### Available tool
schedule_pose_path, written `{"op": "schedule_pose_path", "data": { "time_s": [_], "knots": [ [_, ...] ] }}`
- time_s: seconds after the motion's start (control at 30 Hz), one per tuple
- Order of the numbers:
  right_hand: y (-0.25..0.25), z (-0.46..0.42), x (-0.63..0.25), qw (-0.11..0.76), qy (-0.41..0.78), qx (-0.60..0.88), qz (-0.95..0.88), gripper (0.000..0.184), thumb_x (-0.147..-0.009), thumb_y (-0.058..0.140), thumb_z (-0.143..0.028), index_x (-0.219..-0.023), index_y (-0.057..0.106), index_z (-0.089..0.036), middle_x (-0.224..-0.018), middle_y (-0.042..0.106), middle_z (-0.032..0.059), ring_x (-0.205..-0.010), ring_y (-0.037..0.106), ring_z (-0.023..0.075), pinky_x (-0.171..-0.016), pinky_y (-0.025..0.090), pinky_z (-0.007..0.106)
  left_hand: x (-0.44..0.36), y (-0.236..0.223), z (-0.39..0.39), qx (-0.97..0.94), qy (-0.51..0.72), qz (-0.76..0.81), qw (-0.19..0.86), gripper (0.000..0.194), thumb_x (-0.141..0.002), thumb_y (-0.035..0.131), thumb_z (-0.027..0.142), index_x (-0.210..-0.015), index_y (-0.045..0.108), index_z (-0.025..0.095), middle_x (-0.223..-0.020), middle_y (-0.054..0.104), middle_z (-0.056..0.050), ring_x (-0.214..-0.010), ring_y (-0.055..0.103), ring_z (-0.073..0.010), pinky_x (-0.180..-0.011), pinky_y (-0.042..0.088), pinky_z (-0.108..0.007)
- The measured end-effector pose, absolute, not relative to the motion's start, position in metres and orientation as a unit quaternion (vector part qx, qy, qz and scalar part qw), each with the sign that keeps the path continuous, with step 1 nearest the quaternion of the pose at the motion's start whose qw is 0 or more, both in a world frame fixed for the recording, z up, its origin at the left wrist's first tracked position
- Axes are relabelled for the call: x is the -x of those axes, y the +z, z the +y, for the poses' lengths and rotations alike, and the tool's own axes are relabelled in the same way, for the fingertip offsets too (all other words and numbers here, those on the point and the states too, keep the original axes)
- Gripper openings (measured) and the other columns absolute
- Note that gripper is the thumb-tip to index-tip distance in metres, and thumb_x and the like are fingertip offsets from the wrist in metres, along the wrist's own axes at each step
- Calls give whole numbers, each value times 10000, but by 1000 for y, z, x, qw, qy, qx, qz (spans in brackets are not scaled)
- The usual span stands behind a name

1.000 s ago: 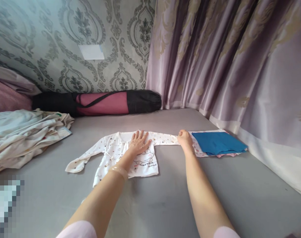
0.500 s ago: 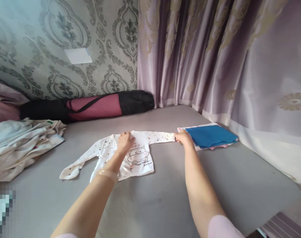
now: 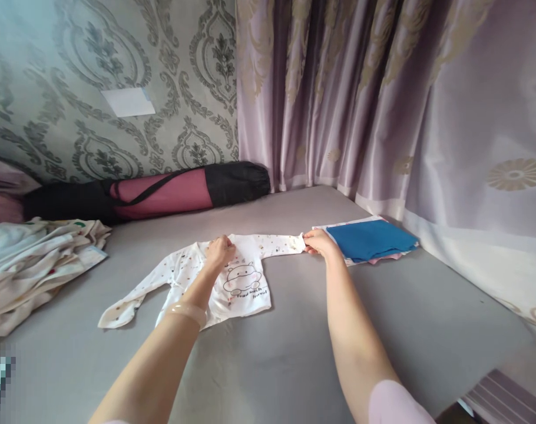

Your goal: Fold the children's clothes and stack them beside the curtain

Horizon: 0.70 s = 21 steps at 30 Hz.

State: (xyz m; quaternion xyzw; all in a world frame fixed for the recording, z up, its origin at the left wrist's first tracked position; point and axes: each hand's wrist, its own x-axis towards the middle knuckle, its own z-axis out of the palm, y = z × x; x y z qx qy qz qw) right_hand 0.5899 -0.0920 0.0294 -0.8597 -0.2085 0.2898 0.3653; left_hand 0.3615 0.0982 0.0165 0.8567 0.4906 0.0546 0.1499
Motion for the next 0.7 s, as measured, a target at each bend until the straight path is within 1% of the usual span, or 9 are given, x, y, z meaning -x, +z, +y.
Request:
{"op": "schedule_pose_path", "data": {
  "time_s": [0.07, 0.13, 0.2, 0.27, 0.37, 0.47, 0.53, 0.6, 0.7],
  "knots": [
    [30, -92, -589, 374, 302, 853, -202, 271, -875, 597, -241, -616, 595, -159, -441, 549, -27, -399, 510, 67, -414, 405, 138, -363, 16, 99, -850, 61, 499, 157, 222, -798, 478, 243, -979, 600, 202, -1028, 707, -99, -1085, 602, -288, -888, 416, -403],
    [29, -92, -590, 382, 309, 848, -199, 335, -895, 591, -291, -586, 577, -160, -427, 540, -26, -379, 487, 57, -391, 386, 130, -364, 16, 100, -844, 62, 506, 166, 248, -806, 484, 293, -1013, 585, 201, -1036, 708, -104, -1102, 594, -290, -916, 401, -421],
    [28, -93, -592, 387, 316, 844, -197, 368, -898, 598, -329, -573, 563, -160, -428, 543, -24, -371, 475, 50, -369, 364, 124, -365, 16, 100, -842, 53, 508, 175, 250, -821, 479, 353, -976, 599, 198, -1011, 714, -112, -1112, 587, -305, -931, 388, -441],
    [27, -94, -593, 393, 323, 839, -196, 375, -893, 610, -360, -581, 565, -157, -449, 561, -20, -376, 476, 45, -359, 353, 119, -366, 15, 100, -843, 46, 506, 178, 248, -830, 468, 385, -899, 616, 198, -978, 717, -116, -1113, 583, -325, -929, 381, -458],
    [27, -98, -595, 402, 335, 828, -203, 313, -874, 644, -349, -639, 611, -146, -513, 605, -16, -411, 502, 41, -370, 365, 113, -367, 13, 102, -845, 50, 501, 182, 236, -833, 456, 370, -853, 616, 198, -962, 716, -112, -1095, 590, -330, -905, 389, -451],
    [29, -103, -597, 401, 355, 814, -225, 225, -838, 691, -292, -682, 648, -135, -532, 619, -16, -441, 522, 45, -395, 382, 111, -367, 13, 104, -848, 56, 493, 187, 219, -837, 446, 339, -886, 606, 197, -978, 709, -103, -1042, 618, -300, -859, 414, -408],
    [31, -107, -598, 397, 368, 806, -240, 187, -818, 709, -259, -694, 660, -129, -520, 614, -17, -452, 529, 48, -413, 391, 110, -367, 14, 106, -850, 61, 487, 191, 223, -842, 449, 334, -946, 591, 197, -986, 706, -93, -995, 637, -267, -822, 431, -366],
    [32, -109, -599, 397, 378, 797, -253, 145, -804, 716, -227, -711, 672, -124, -523, 617, -15, -466, 537, 51, -426, 397, 110, -367, 14, 107, -850, 70, 479, 207, 272, -857, 459, 371, -1037, 564, 196, -987, 704, -84, -961, 647, -239, -794, 444, -330],
    [33, -111, -601, 398, 388, 787, -269, 89, -793, 707, -186, -733, 684, -124, -537, 626, -14, -482, 544, 52, -430, 393, 106, -366, 11, 109, -849, 78, 477, 214, 348, -890, 444, 407, -1160, 518, 199, -1041, 697, -91, -979, 645, -231, -804, 457, -326]
  ]
}}
